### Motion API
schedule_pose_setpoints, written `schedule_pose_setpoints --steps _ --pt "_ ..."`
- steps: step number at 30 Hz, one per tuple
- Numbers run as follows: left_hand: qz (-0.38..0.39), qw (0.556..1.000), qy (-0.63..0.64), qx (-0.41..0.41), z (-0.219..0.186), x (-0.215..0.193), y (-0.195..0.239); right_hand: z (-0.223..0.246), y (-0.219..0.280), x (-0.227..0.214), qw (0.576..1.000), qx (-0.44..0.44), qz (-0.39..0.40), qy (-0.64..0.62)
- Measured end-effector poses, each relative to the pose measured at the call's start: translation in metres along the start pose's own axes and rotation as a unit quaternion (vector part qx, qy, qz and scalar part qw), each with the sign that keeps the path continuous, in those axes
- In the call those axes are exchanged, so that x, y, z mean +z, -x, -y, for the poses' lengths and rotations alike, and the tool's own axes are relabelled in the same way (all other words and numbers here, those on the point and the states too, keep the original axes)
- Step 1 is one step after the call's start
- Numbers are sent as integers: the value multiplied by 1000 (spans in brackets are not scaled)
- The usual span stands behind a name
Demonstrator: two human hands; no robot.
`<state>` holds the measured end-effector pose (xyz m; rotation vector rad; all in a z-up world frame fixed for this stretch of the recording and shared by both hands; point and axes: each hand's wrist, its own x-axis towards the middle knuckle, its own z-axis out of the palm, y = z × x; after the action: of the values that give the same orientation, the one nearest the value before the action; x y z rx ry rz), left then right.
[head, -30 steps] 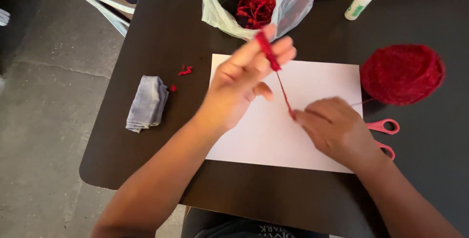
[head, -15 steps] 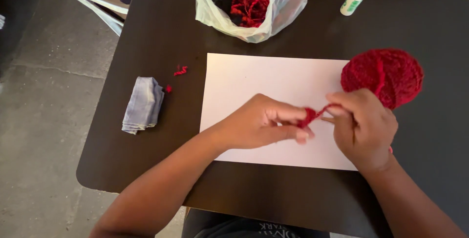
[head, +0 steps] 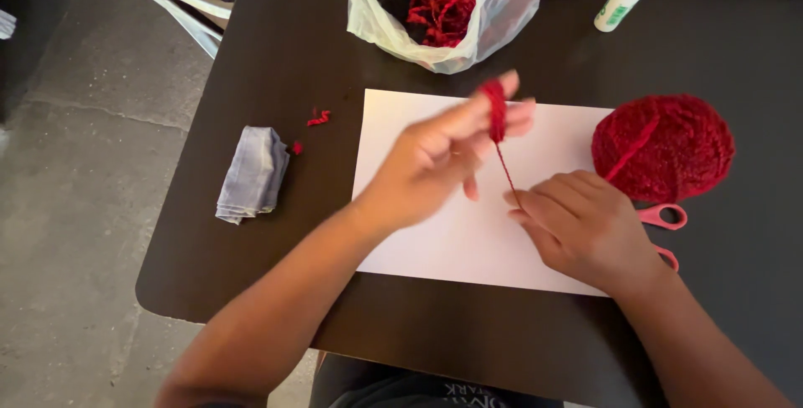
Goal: Cutting and tying small pieces of red yarn onto a central string to create a decorative craft
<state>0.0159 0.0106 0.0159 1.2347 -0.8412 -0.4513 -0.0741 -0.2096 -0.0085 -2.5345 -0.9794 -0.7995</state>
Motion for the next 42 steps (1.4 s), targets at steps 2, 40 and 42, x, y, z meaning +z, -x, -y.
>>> schedule_pose_setpoints --steps 2,40,42 --pt "0 999 -42 24 27 6 7 -6 11 1 1000 2 -18 -13" --pt "29 987 159 -13 6 -7 4 2 149 -69 924 310 123 189" --pt "47 992 116 -2 5 -6 4 4 153 -67 925 305 117 192"
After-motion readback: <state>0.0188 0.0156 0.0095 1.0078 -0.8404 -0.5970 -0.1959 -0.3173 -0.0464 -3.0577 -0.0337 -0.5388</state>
